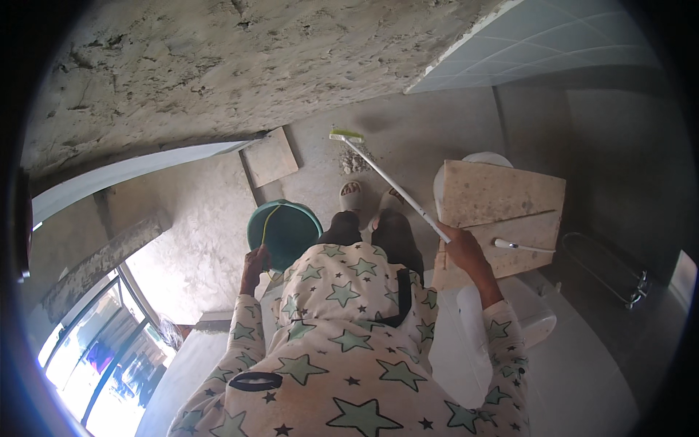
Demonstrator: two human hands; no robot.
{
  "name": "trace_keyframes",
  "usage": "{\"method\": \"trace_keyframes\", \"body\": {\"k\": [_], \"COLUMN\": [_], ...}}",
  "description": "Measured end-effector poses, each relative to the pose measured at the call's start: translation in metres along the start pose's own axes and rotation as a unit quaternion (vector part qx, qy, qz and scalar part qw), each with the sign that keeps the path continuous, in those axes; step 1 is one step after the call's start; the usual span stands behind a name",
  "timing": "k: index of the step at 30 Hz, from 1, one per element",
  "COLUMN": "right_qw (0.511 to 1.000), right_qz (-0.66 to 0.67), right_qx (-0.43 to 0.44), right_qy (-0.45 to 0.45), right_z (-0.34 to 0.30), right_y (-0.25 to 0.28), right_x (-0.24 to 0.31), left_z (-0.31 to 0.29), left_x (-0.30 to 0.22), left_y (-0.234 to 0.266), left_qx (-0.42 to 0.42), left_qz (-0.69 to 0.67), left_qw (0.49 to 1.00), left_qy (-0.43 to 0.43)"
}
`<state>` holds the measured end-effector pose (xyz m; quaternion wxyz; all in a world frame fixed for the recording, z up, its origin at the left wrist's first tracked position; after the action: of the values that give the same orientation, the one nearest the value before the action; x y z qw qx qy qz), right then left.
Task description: The person sweeps debris on a tiled floor using a broom while holding a bucket in the other hand. They move the debris toward a corner and then place the bucket on the floor.
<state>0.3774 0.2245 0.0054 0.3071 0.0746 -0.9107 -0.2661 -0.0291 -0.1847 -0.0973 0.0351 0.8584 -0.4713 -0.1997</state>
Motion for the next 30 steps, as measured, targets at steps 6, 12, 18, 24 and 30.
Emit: {"method": "trace_keyframes", "body": {"k": [6, 12, 18, 24, 30], "right_qw": [0.988, 0.982, 0.984, 0.985, 0.977], "right_qz": [-0.147, -0.185, -0.174, -0.171, -0.207], "right_qx": [-0.012, -0.019, 0.039, 0.005, 0.028], "right_qy": [-0.048, -0.026, -0.010, 0.012, 0.040], "right_z": [0.023, 0.053, 0.045, 0.042, 0.060], "right_y": [-0.003, -0.024, -0.018, -0.020, -0.036], "right_x": [0.028, 0.014, 0.010, 0.026, 0.039], "left_z": [0.006, 0.008, 0.009, -0.002, 0.000], "left_x": [0.003, -0.003, -0.007, -0.013, -0.007], "left_y": [0.000, -0.004, -0.007, -0.007, -0.005], "left_qx": [0.016, 0.001, 0.013, 0.007, 0.004], "left_qz": [0.019, 0.027, -0.001, -0.009, 0.005], "left_qw": [1.000, 1.000, 1.000, 1.000, 1.000], "left_qy": [-0.017, 0.007, -0.013, -0.014, -0.008]}}
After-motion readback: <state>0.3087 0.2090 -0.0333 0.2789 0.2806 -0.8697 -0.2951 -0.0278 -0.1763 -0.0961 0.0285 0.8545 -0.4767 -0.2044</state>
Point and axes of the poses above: each hand's wrist, its own z-axis towards the middle knuckle, its own y-axis out of the back of the hand, x = y × z, the point moved 5 cm from there along z, towards the middle knuckle, and after that the axes turned 9 degrees about y, right-handed, at the moved point
